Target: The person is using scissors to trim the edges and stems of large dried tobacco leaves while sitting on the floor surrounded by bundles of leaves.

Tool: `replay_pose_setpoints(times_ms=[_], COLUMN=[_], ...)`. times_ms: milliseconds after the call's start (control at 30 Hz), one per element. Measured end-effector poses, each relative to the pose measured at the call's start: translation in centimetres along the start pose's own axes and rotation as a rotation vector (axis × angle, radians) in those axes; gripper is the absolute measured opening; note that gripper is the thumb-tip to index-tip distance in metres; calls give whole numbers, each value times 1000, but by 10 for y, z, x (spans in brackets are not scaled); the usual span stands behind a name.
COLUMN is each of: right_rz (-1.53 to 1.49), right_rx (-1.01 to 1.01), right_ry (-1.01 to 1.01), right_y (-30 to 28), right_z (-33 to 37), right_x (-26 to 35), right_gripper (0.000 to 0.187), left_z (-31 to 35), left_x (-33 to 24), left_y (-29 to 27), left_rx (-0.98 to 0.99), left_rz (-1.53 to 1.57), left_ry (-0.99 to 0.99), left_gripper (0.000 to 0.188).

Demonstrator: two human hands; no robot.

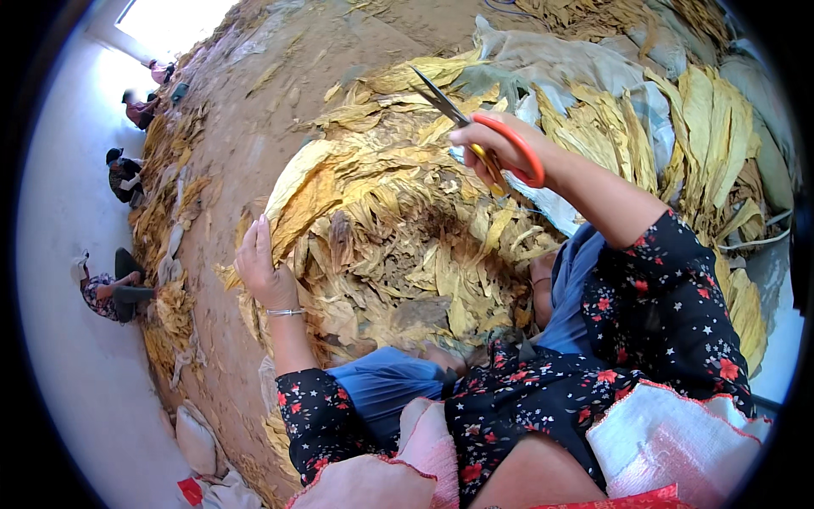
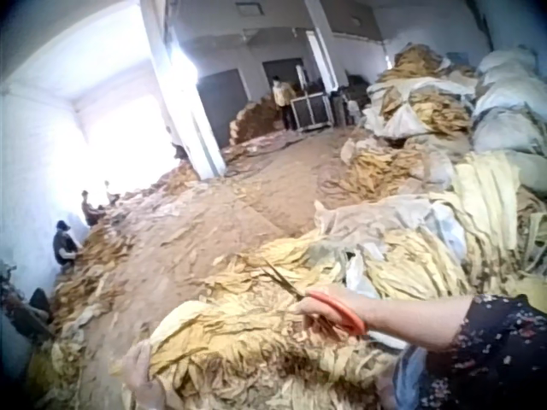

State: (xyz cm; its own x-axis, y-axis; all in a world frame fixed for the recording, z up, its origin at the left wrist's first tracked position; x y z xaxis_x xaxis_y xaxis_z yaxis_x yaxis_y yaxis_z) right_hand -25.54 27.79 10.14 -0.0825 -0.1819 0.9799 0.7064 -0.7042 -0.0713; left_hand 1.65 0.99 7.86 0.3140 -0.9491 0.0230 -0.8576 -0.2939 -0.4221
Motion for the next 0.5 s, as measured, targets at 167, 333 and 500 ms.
replay_pose_setpoints(times_ms=[167,333,500], right_rz=[31,54,109], right_rx=[275,356,249], right_ry=[103,176,64], right_y=[7,22,25], right_z=[18,24,17], right_x=[-17,-17,-23], right_gripper=[32,24,23], left_z=[-1,-6,-7], left_x=[9,6,1], left_y=[-1,-3,1], left_rx=[-69,-103,-81], left_rz=[-34,-17,-6], left_ry=[-5,14,25], left_gripper=[70,69,68])
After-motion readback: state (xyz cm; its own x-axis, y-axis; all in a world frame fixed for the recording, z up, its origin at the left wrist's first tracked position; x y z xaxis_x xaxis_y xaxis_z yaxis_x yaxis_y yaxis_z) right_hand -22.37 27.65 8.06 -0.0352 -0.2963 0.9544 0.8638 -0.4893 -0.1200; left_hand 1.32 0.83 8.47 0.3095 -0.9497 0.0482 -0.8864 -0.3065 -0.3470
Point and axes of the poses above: each hand's wrist, its own z-axis away from the middle knuckle, its own y-axis out of the palm, x = y × z, the point moved 2 cm from there along -z, towards the middle knuckle, and after that the axes turned 14 degrees about -x, right-handed, at the moved point
